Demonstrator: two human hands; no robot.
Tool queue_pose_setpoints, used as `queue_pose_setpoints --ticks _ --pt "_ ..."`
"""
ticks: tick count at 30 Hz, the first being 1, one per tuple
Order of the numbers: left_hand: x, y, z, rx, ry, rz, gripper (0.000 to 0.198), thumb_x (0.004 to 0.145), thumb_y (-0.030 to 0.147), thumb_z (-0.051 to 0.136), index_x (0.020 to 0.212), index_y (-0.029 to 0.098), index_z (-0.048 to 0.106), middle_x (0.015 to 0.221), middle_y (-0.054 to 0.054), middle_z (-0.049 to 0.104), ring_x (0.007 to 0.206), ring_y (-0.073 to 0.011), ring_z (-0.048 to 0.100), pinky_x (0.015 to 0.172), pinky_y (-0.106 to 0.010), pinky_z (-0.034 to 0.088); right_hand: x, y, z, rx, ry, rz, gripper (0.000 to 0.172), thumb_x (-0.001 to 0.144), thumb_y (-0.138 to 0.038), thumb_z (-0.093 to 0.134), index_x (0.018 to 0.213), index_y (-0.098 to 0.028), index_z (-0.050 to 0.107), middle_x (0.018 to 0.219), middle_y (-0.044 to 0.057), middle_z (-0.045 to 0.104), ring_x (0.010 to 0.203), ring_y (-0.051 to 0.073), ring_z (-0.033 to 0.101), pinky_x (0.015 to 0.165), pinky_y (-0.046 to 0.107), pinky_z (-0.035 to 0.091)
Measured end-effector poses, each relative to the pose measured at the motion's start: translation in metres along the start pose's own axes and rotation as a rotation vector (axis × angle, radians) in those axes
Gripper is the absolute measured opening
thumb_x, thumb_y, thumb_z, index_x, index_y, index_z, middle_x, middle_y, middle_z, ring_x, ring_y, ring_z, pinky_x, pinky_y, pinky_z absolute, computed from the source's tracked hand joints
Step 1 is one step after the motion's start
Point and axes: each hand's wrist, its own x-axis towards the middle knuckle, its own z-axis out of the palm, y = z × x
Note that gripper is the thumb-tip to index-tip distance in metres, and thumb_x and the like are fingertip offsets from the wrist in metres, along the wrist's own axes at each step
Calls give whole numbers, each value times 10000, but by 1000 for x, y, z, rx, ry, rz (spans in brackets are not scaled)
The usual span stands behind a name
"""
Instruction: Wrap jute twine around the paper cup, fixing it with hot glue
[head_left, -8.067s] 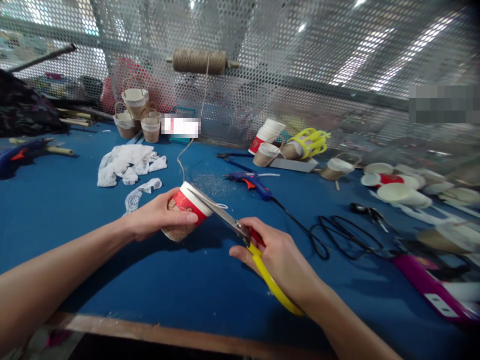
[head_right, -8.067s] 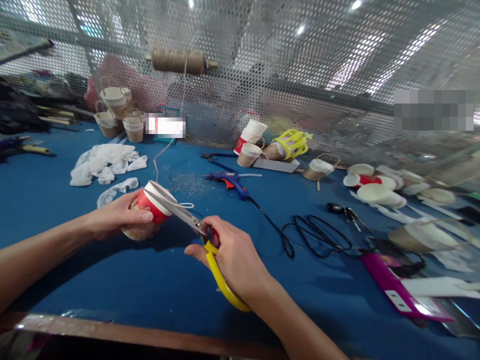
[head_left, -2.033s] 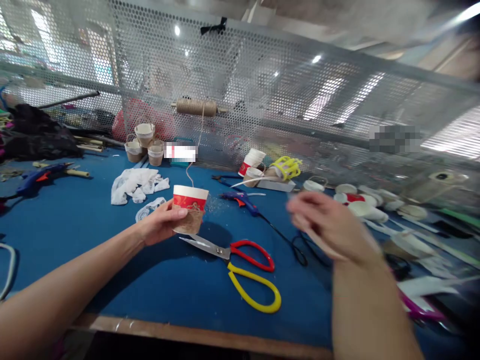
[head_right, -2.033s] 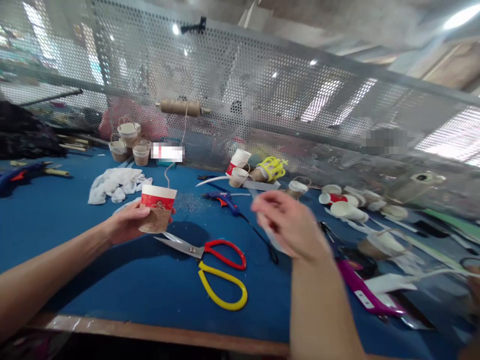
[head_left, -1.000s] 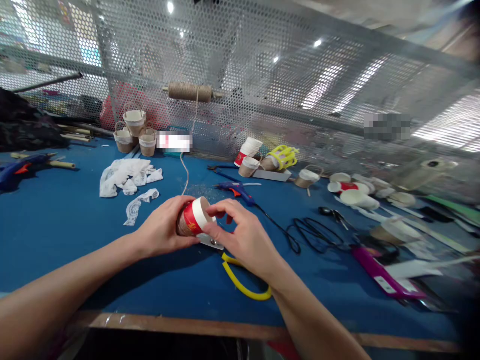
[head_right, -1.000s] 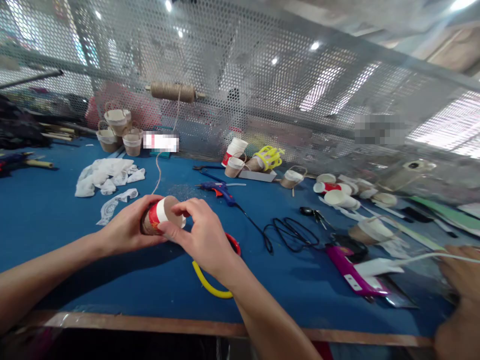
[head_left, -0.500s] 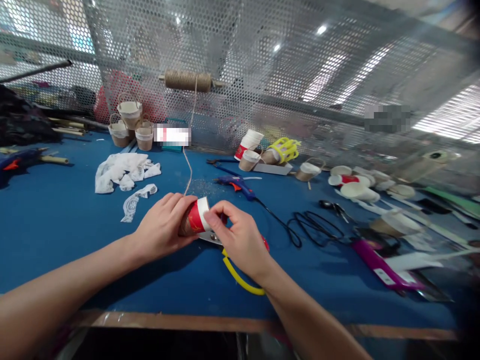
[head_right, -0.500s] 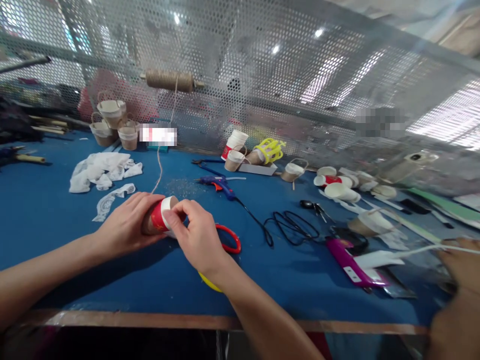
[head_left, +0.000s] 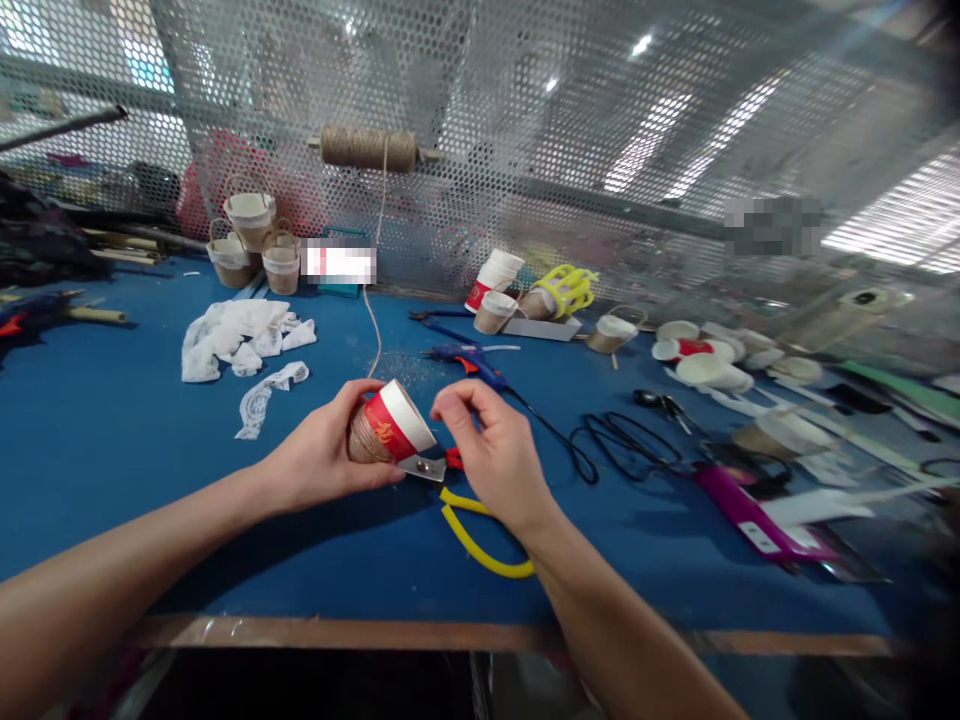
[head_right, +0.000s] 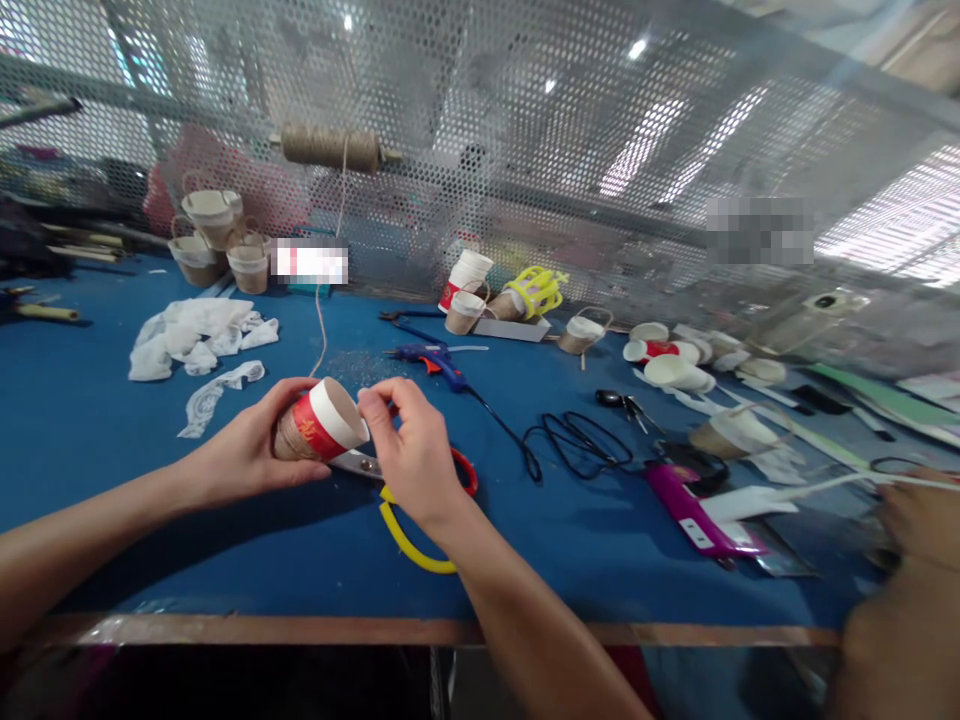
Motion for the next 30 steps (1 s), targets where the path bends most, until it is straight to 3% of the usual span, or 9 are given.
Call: queue_pose_setpoints --ticks 5,9,14,17,20,22,24,30 --pt "5 3 -3 -368 -30 -221 636 593 359 727 1091 147 393 790 -21 550 610 -148 543 533 -267 451 6 9 -6 278 -32 219 186 752 -347 581 709 -172 536 657 -6 554 598 100 481 578 243 388" --pt "8 0 -8 -524 21 -253 513 610 367 722 994 126 480 819 -47 577 694 -155 551 606 -263 433 6 13 -6 508 -98 341 181 728 -335 610 714 -160 565 667 -8 581 623 90 507 620 242 403" --pt "9 -3 -10 -691 104 -260 532 609 333 739 1033 126 495 917 -79 609 794 -181 571 683 -273 437 5 14 -3 499 -180 385 132 759 -302 571 761 -170 574 717 0 613 645 98 529 624 255 420" --pt "11 -4 -12 -795 139 -259 446 636 296 730 995 135 522 917 -65 613 782 -158 579 685 -249 450 5 10 -7 290 -230 290 110 780 -218 509 859 -169 569 848 39 635 769 132 575 700 290 442" --pt "14 -6 -15 -868 199 -256 385 661 282 713 974 148 533 895 -50 613 755 -137 586 671 -229 463 2 6 -11 -147 -366 155 244 753 -236 562 983 -156 561 1018 101 603 911 199 558 773 354 434" --pt "16 -8 -18 -897 251 -232 348 679 287 693 957 153 534 869 -47 617 746 -139 593 668 -232 476 -3 7 -11 -445 -486 75 308 717 -316 632 967 -144 580 994 126 597 902 246 545 750 388 433" --pt "18 -10 -20 -909 292 -208 320 692 289 673 943 152 530 850 -50 619 734 -147 600 654 -239 487 -10 12 -9 -641 -545 16 260 694 -330 666 860 -140 603 892 122 599 837 262 538 687 391 429" --pt "19 -12 -21 -917 294 -206 339 686 292 677 950 140 530 854 -57 619 714 -143 598 631 -230 489 -9 36 -11 -729 -497 -11 69 729 -213 633 759 -160 600 800 89 579 777 240 509 649 373 402"
